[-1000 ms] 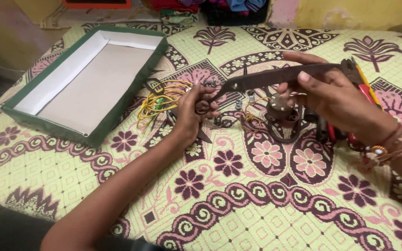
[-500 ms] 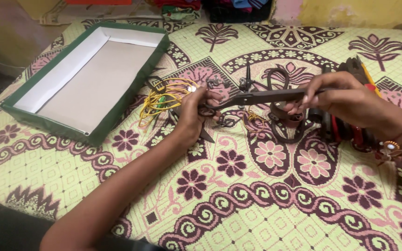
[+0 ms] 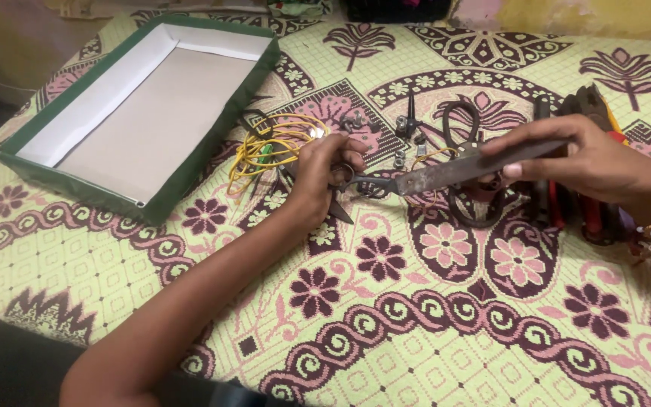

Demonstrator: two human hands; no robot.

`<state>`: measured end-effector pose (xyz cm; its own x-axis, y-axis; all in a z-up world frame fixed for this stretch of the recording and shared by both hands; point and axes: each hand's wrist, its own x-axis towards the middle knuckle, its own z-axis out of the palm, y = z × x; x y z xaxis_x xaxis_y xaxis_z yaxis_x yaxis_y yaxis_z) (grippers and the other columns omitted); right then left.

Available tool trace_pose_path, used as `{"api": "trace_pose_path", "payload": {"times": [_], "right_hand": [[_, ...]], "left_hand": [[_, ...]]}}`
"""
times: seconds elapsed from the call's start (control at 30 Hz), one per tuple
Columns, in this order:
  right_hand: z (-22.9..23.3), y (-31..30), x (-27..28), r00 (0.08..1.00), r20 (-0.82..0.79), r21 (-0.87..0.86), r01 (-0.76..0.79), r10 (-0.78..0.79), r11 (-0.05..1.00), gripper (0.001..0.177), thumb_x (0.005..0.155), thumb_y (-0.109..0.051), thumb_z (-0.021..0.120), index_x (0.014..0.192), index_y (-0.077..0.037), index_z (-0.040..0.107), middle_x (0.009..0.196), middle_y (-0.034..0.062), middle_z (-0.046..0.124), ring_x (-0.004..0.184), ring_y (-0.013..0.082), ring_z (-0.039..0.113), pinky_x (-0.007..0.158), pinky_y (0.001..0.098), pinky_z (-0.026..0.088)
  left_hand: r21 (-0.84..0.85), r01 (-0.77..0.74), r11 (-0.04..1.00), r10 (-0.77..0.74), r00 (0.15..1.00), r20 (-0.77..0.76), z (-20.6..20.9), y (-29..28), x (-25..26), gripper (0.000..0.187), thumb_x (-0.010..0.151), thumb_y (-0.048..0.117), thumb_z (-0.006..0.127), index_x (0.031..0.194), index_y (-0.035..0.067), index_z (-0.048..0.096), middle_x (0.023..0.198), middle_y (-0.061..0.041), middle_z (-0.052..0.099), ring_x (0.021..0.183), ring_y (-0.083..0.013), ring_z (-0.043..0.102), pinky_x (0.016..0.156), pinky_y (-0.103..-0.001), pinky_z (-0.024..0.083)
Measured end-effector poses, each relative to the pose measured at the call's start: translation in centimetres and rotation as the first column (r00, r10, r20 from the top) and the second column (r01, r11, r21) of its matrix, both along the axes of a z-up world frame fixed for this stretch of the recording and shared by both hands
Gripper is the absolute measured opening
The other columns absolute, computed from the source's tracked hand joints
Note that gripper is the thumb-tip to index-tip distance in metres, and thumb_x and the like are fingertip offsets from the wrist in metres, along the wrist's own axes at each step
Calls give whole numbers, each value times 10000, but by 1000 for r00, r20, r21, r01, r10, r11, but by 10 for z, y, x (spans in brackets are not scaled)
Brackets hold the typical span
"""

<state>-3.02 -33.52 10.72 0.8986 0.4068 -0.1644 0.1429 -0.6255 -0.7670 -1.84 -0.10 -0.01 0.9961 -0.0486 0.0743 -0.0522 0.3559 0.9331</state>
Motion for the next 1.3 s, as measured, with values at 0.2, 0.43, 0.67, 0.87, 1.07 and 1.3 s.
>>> {"api": "trace_pose_path", "payload": {"times": [0.2,0.43,0.67,0.87,1.07,1.3], "right_hand": [[17,18,-20,992,102,14,74,-75,997,411,760,-269,750,1155,-152,763,1196,44,771,1175,213,696,1107,448,456],[11,21,-16,983,78,227,142,-164,963,428,890,-209,686,1285,-55,631,1111,181,747,991,235,729,959,406,573],[-18,18,2,979,-54,610,189,-197,770,273,1029,-166,557,1238,1,614,1079,98,685,950,136,690,922,263,578],[-40,1,19,944,-95,689,292,-316,663,184,1064,-112,558,1177,25,606,956,45,644,794,100,600,736,217,538],[-54,1,24,947,-173,729,309,-272,611,146,1064,-94,531,1109,20,610,940,29,632,734,71,538,679,200,488],[-37,-8,23,919,-102,679,344,-380,649,220,1077,-112,569,1196,71,587,939,39,586,761,70,533,650,201,453]], "left_hand": [[108,-2,994,8,999,-53,-1,1,4,261,997,170,513,955,-2,706,796,-103,743,663,-149,696,631,-252,580],[201,41,979,-30,998,-59,-1,-2,5,303,991,257,500,953,39,708,799,-87,756,686,-156,694,636,-262,555],[67,-4,998,11,994,-107,26,-16,-35,802,1064,646,288,1083,-50,686,921,-210,710,631,-229,426,565,-405,338],[-33,361,932,-361,918,-166,57,-64,-110,895,920,744,290,1598,159,286,1487,-142,569,1193,-311,626,1062,-598,433],[-113,549,828,-560,819,-127,66,-67,-120,802,1004,591,290,1621,97,156,1487,-181,517,1201,-360,612,941,-488,564],[-134,659,740,-665,746,-4,39,-69,-112,600,1103,236,404,1614,-21,223,1469,-149,550,1257,-282,625,992,-402,604]]}}
